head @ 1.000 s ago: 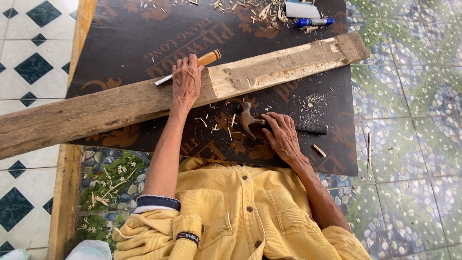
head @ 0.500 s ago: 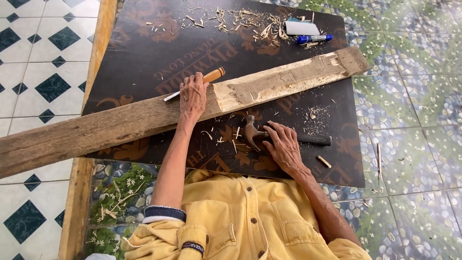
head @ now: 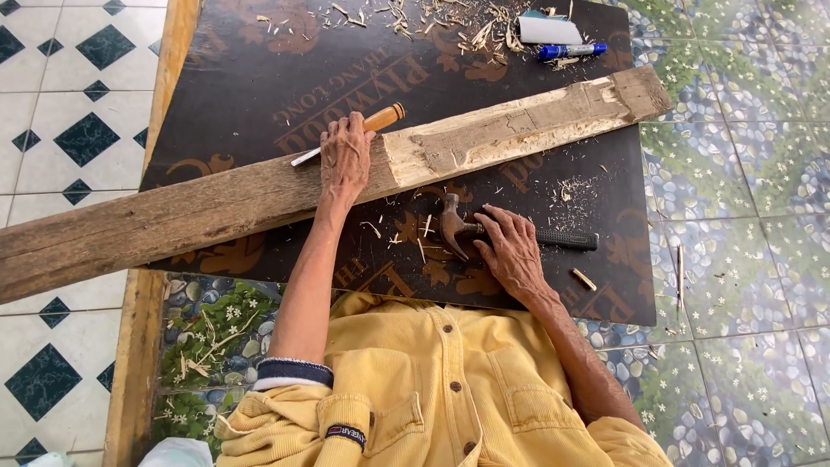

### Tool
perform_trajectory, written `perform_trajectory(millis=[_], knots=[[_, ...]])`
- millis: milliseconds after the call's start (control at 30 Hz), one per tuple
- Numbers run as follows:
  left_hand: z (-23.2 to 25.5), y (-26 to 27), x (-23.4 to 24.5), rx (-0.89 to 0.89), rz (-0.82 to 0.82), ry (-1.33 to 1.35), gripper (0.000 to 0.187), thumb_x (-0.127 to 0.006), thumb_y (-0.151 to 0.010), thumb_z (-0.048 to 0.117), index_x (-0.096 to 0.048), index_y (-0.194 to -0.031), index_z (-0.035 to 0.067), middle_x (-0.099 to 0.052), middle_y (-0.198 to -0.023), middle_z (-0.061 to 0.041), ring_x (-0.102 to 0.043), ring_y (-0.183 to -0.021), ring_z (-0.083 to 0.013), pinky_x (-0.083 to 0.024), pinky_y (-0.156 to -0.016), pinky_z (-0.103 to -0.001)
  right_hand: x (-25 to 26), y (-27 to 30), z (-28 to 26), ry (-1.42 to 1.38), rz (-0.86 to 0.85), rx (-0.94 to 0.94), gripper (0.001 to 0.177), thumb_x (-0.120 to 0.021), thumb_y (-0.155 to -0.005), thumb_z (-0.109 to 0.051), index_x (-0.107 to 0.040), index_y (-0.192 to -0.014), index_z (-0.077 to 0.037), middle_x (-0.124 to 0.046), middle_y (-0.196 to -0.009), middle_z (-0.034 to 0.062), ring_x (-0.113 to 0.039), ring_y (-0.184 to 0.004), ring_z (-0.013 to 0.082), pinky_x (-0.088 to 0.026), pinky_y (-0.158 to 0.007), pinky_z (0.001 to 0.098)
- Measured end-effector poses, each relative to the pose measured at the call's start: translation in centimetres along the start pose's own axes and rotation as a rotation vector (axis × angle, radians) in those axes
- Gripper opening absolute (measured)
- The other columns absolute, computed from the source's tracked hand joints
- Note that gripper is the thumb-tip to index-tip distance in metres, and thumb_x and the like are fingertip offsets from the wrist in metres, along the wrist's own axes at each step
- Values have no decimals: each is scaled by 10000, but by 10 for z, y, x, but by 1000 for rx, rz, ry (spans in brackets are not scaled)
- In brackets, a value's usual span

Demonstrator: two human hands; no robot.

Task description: Using a hammer and chisel to carve a groove into a wooden plank.

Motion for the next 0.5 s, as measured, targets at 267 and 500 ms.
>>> perform_trajectory(millis=[267,500], knots=[[-3,0,-5,-7,0,4,261,-524,-1094,370,-462,-1092,117,-606,-983,-125,-626,-997,-319,-502,-861,-453,4,-2,-3,-24,-3,0,417,-608,-1019,-352,-592,-1397,-177,-577,-1388,86,-531,-1306,268,-400,-1069,420],[0,1,3,-12,26,39,250,-490,-1115,357,-451,-1079,112,-581,-960,-131,-620,-967,-305,-502,-859,-437,2,0,-1,-19,18,11,429,-632,-1002,-345,-593,-1396,-179,-577,-1386,86,-535,-1295,270,-404,-1064,425]])
Point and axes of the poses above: each hand's wrist, its own y-axis away from the middle knuckle, its own x-axis out of the back of the hand, z = x × y, the point moved 6 cm from there along -y, towards the middle knuckle
